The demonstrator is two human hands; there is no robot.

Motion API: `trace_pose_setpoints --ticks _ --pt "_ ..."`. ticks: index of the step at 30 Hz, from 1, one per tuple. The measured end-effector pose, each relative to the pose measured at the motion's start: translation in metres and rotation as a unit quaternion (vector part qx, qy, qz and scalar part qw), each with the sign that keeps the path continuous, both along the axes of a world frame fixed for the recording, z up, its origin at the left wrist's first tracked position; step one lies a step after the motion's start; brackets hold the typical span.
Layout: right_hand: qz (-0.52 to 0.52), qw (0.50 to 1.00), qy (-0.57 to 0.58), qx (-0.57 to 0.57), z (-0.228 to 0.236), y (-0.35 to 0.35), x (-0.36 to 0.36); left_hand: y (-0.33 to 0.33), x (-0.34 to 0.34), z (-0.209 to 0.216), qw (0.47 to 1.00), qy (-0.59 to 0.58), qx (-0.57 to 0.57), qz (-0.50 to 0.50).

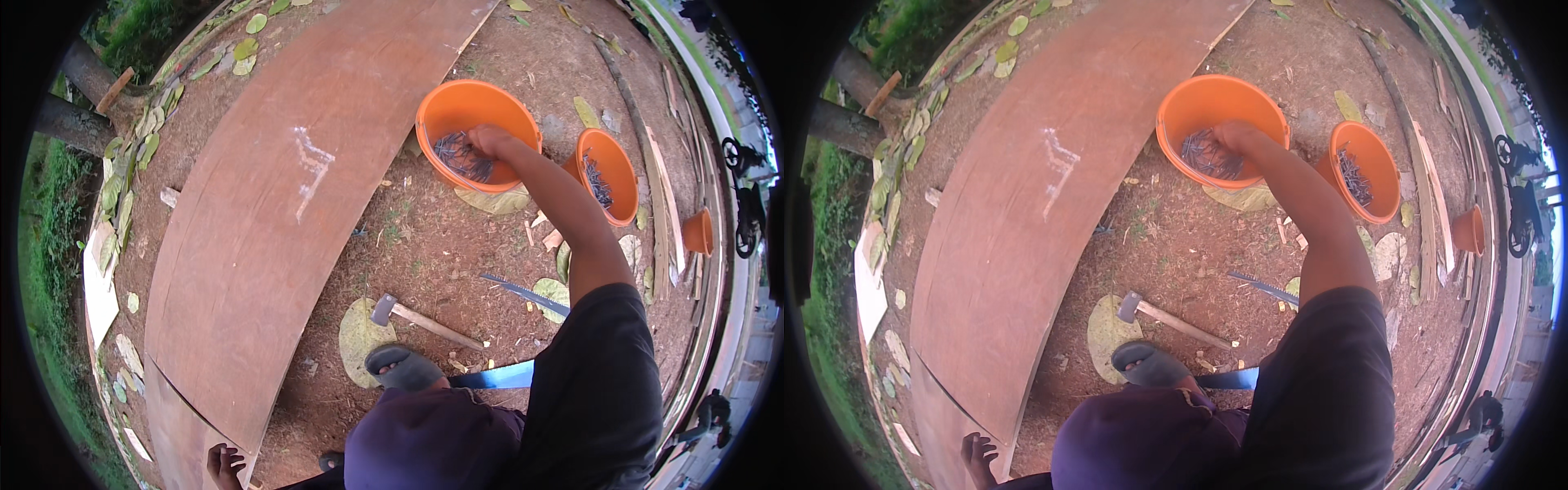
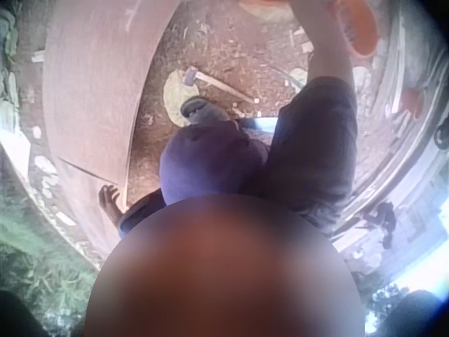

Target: The person aligns two large wooden planks on the ground, uses a hammer to tap them together, measures the gap with a tape measure, and hammers nails into the joint to secure the planks.

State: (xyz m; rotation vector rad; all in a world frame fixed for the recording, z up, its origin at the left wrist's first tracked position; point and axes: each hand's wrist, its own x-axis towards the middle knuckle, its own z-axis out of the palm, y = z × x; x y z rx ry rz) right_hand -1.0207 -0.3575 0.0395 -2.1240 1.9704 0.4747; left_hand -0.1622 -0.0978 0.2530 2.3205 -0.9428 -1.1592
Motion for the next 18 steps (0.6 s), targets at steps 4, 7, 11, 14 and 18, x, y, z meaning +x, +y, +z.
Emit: trace_pose_setpoints --ticks 4,7,11,14,18 --pt "-0.15 0.968 -0.198 -0.037 0.003 0.0 0.031 0.006 -0.003 -0.001 0.999 -0.01 0.023 -0.033" --pt "-0.031 0.994 -0.029 -0.096 0.011 0.019 -0.01 0.007 -0.005 -0.045 0.997 0.029 0.005 -0.074" --pt "-0.132 0.966 0.01 -0.221 0.065 0.014 0.05 0.016 -0.016 -0.029 0.997 0.064 -0.019 -0.036" --pt "-0.108 0.85 -0.359 -0.37 0.13 0.077 0.182 0.015 -0.033 -0.017 0.991 0.123 -0.036 -0.043" --pt "0.153 0.883 -0.443 0.02 0.141 0.188 0.365 0.005 -0.081 -0.075 0.933 0.34 -0.011 -0.12"
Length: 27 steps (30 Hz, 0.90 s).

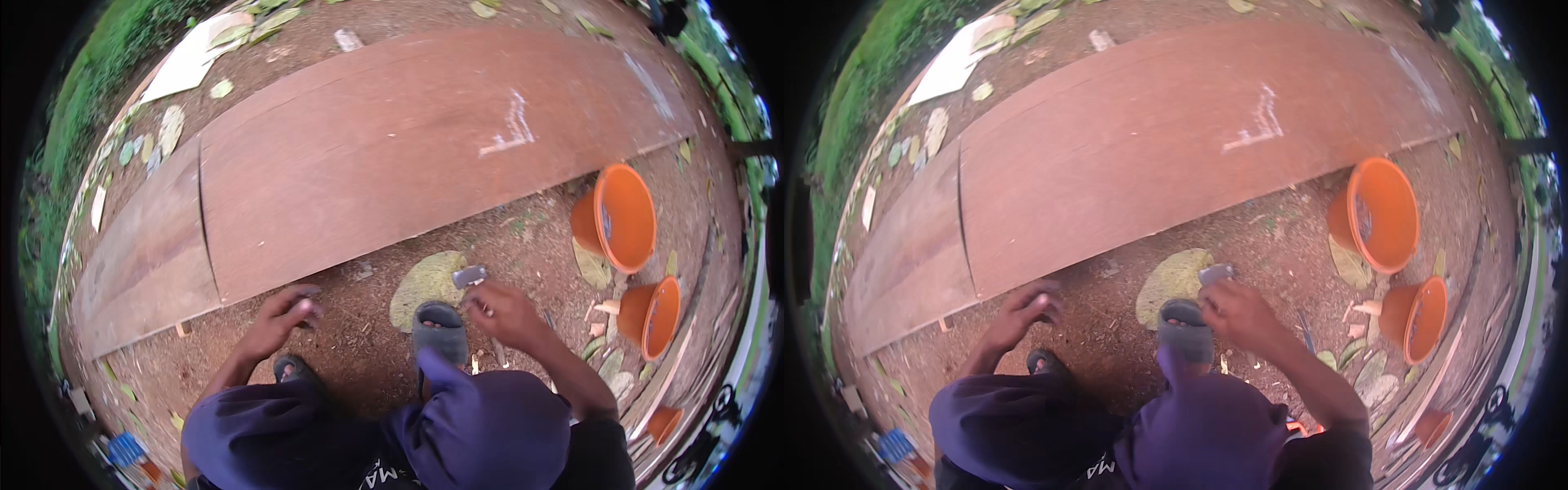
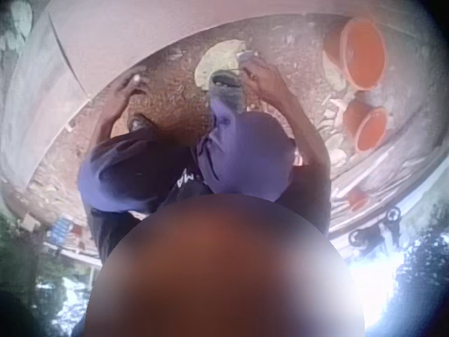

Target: The person aligns two large wooden planks on the ground, uses a hammer to tap them together, measures the gap with a tape measure, and hammers nails into the joint to secure the planks.

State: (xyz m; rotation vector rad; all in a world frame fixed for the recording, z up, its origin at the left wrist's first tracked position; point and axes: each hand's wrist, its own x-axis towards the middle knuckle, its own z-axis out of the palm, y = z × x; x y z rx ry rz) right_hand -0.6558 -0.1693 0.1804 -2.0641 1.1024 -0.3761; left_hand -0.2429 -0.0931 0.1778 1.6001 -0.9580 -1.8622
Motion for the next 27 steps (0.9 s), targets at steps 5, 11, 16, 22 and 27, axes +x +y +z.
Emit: trace_pose_setpoints --ticks 5,11,16,22,27 --pt "0.252 0.968 -0.006 0.001 -0.057 0.05 0.116 0.025 -0.068 -0.062 0.954 -0.062 -0.106 -0.273" --pt "0.219 0.964 0.121 0.092 -0.065 0.07 0.152 0.09 -0.047 -0.097 0.964 -0.119 -0.12 -0.204" --pt "-0.205 0.953 0.164 -0.154 -0.1 0.062 0.075 0.095 0.041 -0.077 0.984 -0.115 -0.011 0.136" --pt "-0.313 0.874 0.37 -0.029 -0.167 0.091 -0.018 0.113 0.121 -0.081 0.915 -0.195 -0.069 0.347" --pt "-0.291 0.872 0.386 -0.079 -0.16 0.092 -0.02 0.104 0.133 -0.087 0.912 -0.213 -0.096 0.338"
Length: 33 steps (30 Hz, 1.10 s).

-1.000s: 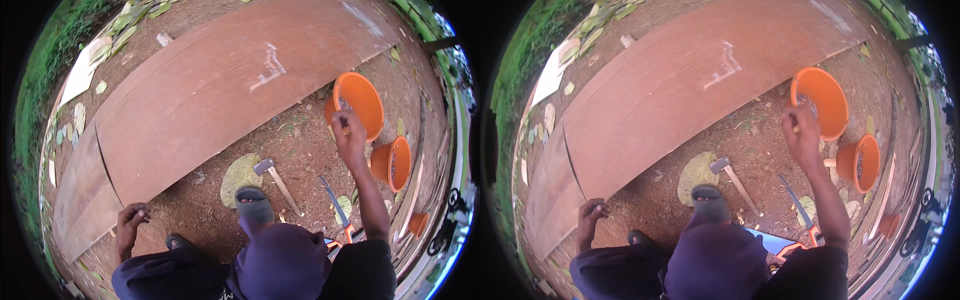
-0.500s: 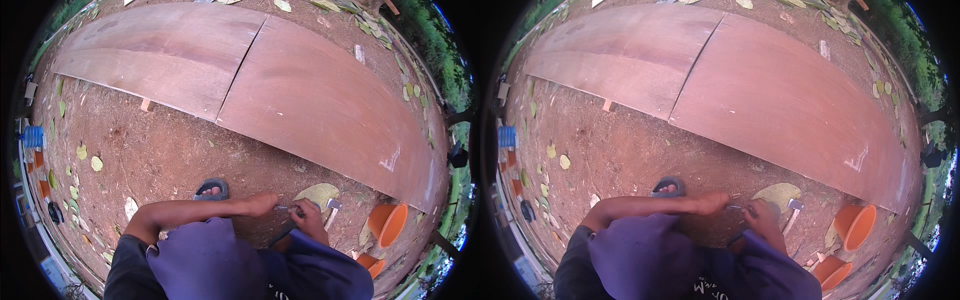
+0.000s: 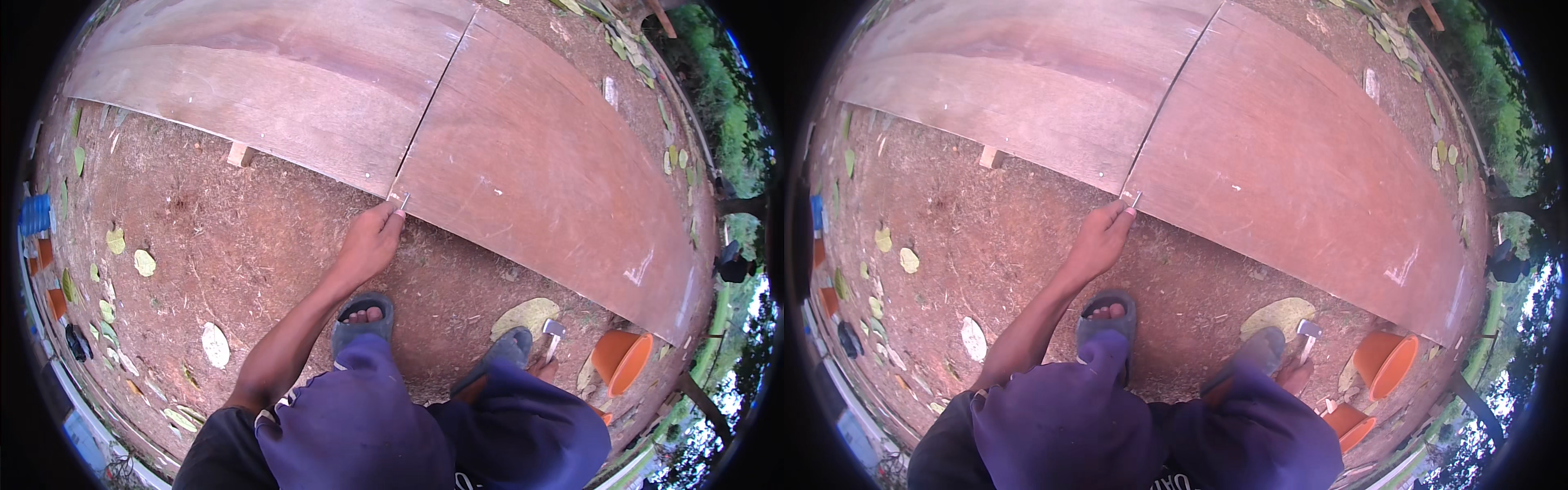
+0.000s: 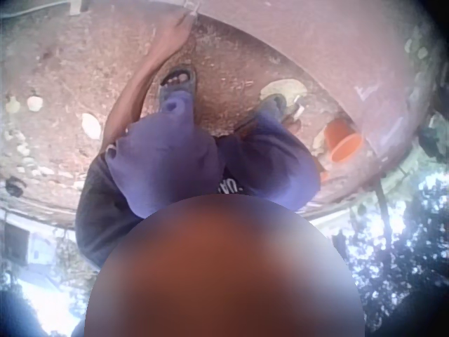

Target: The person aligns two large wooden planks on the ground, uses a hammer to tap them together, measures the gap with a tape measure, and hammers nails into the joint to secure the planks.

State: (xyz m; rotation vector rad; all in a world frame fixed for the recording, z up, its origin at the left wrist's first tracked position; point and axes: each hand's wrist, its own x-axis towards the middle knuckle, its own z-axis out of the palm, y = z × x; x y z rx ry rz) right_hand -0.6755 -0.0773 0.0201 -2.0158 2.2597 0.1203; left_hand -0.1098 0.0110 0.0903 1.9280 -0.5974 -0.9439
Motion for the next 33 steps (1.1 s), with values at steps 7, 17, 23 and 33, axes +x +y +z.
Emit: trace_pose_setpoints --ticks 7,17,23,33 --pt "-0.145 0.862 -0.357 0.331 0.105 -0.015 0.07 -0.003 -0.001 0.0 1.0 0.002 0.002 0.02" --pt "0.42 0.822 -0.239 0.303 0.149 -0.063 0.354 -0.006 -0.006 0.0 0.998 -0.018 0.041 0.048" --pt "0.463 0.81 -0.241 0.265 0.121 -0.055 0.401 -0.007 -0.014 -0.008 0.997 -0.015 0.019 0.076" --pt "0.432 0.812 -0.296 0.26 0.143 -0.051 0.42 -0.009 -0.02 -0.005 0.995 0.011 -0.001 0.103"
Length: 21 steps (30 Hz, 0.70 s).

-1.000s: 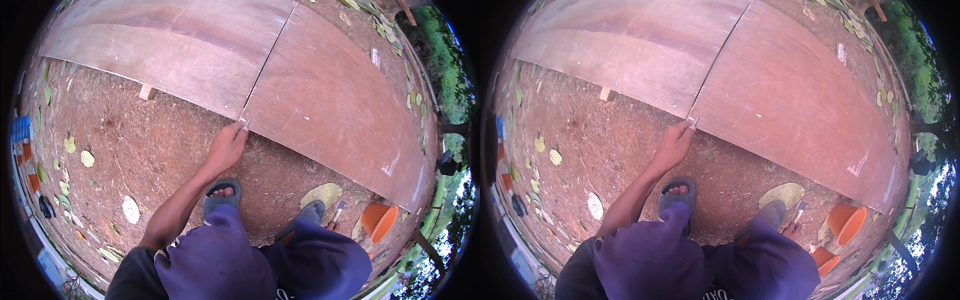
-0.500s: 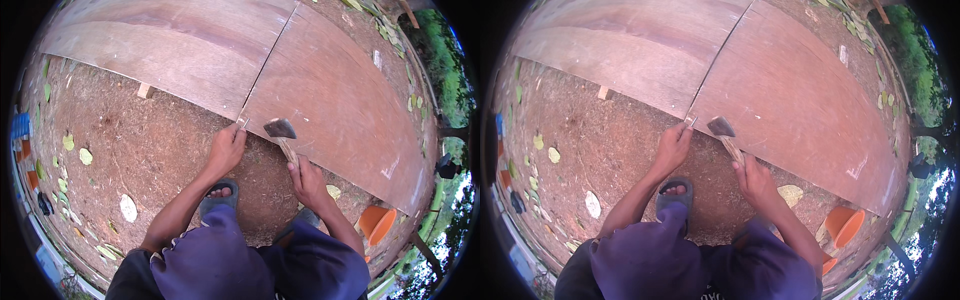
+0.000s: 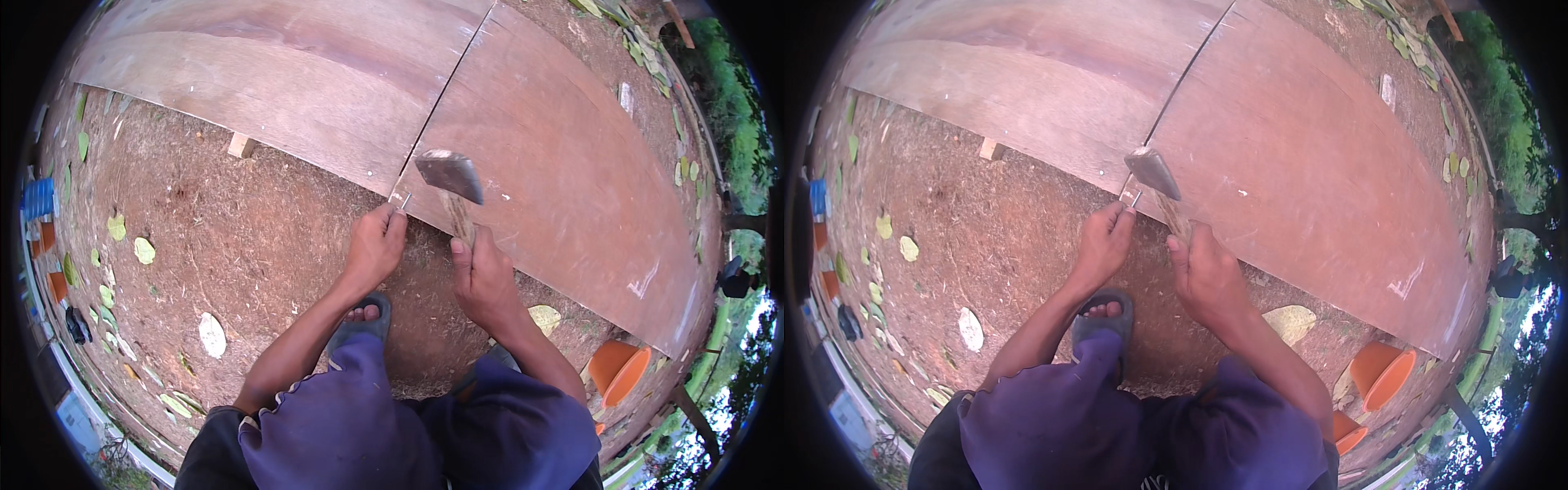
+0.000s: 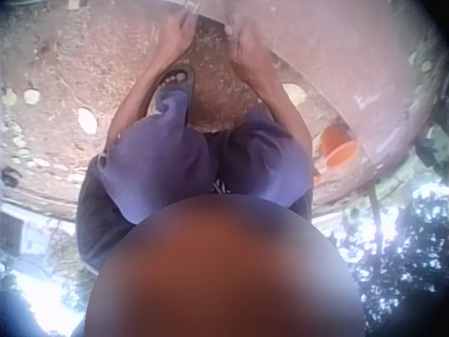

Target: The person aligns two large wooden planks on the ground, uses a hammer to tap them together, measures the gap with a tape measure, and hammers nails into the joint to secure the planks.

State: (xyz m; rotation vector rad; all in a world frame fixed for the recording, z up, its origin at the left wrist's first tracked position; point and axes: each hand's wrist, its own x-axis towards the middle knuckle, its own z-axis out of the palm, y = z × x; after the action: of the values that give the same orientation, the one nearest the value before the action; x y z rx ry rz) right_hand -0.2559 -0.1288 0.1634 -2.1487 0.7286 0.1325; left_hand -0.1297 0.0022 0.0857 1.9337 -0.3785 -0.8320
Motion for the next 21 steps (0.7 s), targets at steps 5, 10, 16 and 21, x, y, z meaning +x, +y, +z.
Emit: trace_pose_setpoints --ticks 5,10,16,21 --pt "0.047 0.996 0.069 -0.02 -0.013 -0.007 0.004 -0.001 0.004 -0.002 0.999 -0.033 0.009 -0.001" --pt "-0.043 0.985 -0.162 -0.038 0.019 0.0 -0.003 0.002 -0.001 -0.002 1.0 -0.014 -0.005 0.006" --pt "0.024 0.997 0.048 -0.056 -0.022 -0.008 -0.002 -0.002 0.003 -0.005 0.999 -0.03 -0.009 0.015" --pt "-0.023 0.996 -0.057 -0.058 0.024 0.001 -0.002 0.0 -0.003 -0.002 1.0 -0.013 0.001 0.013"
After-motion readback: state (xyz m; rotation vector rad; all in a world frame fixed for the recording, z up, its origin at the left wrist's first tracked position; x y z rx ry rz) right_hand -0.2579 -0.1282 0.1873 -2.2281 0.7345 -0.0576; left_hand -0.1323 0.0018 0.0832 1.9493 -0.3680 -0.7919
